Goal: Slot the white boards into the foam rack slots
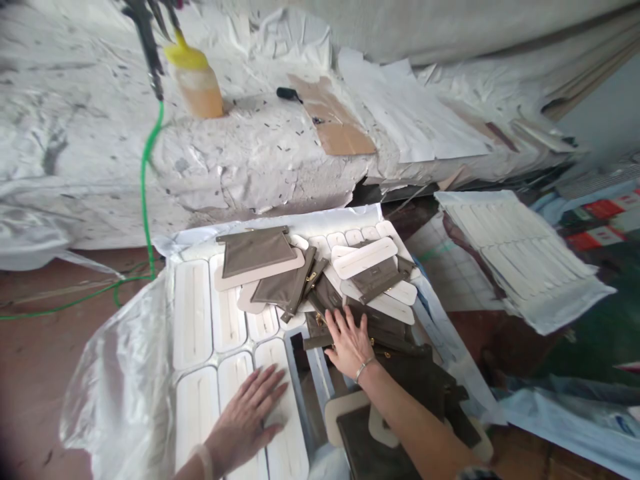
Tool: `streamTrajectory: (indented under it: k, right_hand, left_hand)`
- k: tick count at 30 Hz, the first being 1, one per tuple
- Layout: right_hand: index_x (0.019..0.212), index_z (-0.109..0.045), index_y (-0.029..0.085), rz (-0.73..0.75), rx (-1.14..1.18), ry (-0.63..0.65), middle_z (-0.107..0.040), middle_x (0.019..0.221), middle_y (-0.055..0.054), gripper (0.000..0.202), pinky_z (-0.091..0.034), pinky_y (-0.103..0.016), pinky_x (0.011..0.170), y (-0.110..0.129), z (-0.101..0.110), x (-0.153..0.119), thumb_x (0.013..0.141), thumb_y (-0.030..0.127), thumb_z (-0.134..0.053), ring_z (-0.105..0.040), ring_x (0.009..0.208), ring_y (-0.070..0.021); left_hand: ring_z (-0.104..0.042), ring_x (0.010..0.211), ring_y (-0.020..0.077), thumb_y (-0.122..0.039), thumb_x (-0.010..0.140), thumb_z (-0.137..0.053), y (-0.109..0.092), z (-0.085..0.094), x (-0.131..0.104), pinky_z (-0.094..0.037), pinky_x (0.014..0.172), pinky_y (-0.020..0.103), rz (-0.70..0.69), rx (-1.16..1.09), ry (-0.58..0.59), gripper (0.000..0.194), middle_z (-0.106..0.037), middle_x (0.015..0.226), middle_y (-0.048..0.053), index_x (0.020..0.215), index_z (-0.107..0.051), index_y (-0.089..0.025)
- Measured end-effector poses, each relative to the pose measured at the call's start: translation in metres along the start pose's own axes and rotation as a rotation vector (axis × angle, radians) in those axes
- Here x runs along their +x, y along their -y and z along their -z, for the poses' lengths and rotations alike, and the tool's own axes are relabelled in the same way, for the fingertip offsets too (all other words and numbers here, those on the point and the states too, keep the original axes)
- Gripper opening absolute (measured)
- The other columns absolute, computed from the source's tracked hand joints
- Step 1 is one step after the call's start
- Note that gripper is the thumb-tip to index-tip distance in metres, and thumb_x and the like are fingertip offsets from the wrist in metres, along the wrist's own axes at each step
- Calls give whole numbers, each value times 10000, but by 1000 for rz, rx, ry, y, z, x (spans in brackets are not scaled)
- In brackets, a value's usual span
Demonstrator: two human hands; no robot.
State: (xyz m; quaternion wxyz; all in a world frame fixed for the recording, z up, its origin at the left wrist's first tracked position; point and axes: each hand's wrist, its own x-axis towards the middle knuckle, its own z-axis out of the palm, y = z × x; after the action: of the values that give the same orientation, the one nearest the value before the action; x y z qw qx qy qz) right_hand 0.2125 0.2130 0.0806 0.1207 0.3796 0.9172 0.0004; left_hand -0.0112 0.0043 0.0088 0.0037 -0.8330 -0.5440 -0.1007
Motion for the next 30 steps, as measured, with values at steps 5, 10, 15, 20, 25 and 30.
streamTrajectory:
  k: [5, 10, 15, 20, 25, 30]
  right_hand:
    - [1332, -468, 58, 31, -119, 3, -633, 1155, -176, 435, -558, -495, 781, 0, 5, 13, 912, 166, -444, -528, 1169, -349]
    - [1127, -574, 123, 20, -71, -204, -635, 932, -93, 261, -543, -350, 685, -51, 57, 7, 915, 141, -423, -619, 910, -248]
    - [1105, -517, 211, 151, 9, -383, -610, 910, -67, 212, -549, -383, 711, -98, 134, -5, 909, 163, -450, -623, 835, -235]
    - [904, -515, 237, 232, -68, -604, -519, 762, -35, 63, -426, -362, 622, -100, 218, 3, 900, 176, -502, -544, 733, -215]
    - [1173, -556, 92, 186, -237, -760, -588, 886, -82, 290, -459, -349, 712, -59, 247, 59, 908, 153, -454, -551, 880, -229]
    - [1368, -431, 93, 318, 53, -427, -543, 1228, -132, 432, -490, -418, 889, -10, 187, 117, 961, 235, -465, -481, 1135, -272]
  left_hand:
    - [-192, 1482, 283, -632, 935, -420, -1, -1, -1, 26, 1222, 485, 9, -2, 31, 657, -247, 1599, 38, 1471, -418, -251]
    - [-150, 1492, 283, -646, 933, -402, -1, 2, 0, 29, 1213, 492, 20, 11, 14, 663, -263, 1594, 39, 1464, -425, -250]
    - [-161, 1488, 288, -670, 908, -431, 1, 6, 2, 28, 1217, 490, 24, 17, -9, 684, -287, 1584, 40, 1452, -441, -256]
    - [-168, 1487, 287, -660, 910, -442, 2, 6, 4, 56, 1223, 490, 24, 11, -20, 677, -302, 1578, 42, 1444, -454, -244]
    - [-201, 1480, 285, -617, 929, -454, -2, -2, 3, 48, 1239, 482, 32, -27, -14, 663, -296, 1580, 50, 1463, -433, -225]
    - [-247, 1465, 294, -594, 927, -481, -5, -7, 3, 24, 1252, 467, 20, -60, -31, 663, -310, 1572, 65, 1461, -442, -203]
